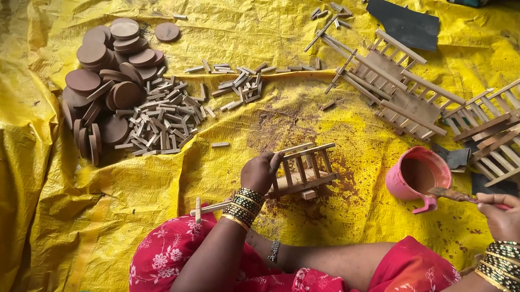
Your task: The person sits on a yellow tarp and paints small wooden toy furniture pieces with brown paint using a brush, dipping the brush into a pink cup of paint and coating the slats and frames of the toys, turning the pieces to reach different sides.
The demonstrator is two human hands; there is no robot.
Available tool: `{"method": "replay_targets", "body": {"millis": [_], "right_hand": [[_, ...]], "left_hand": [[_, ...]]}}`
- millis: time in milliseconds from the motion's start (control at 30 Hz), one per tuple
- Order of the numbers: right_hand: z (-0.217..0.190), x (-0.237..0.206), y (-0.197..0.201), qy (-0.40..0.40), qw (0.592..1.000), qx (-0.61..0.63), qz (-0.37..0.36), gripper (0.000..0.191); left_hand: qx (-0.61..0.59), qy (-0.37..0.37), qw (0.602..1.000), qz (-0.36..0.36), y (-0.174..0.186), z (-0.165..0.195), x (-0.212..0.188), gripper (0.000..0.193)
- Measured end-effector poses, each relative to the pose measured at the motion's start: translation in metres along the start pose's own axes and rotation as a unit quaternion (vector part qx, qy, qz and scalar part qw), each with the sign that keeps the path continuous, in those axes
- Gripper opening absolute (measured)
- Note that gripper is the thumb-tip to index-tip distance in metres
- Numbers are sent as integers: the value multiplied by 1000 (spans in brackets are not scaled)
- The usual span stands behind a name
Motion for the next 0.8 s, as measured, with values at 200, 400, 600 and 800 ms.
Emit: {"method": "replay_targets", "body": {"millis": [200,400,600,800], "right_hand": [[-10,-8,11,-1,1000,-28,12,7],[5,0,19,37,991,120,38,14],[-5,6,11,49,977,187,91,15],[-44,-8,-1,73,962,243,99,18]], "left_hand": [[-15,-3,1000,11,2,-1,1,55],[-15,-14,999,25,7,1,2,58],[-15,-7,1000,17,4,0,1,57],[-12,-20,999,37,8,3,0,56]]}}
Point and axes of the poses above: each hand's wrist, its own x-axis towards the middle knuckle, its own y-axis out of the back of the hand, z = x × y, the point moved 8 cm from there along x, towards the middle knuckle, and after that the axes turned 11 degrees about z, right-handed, at the moved point
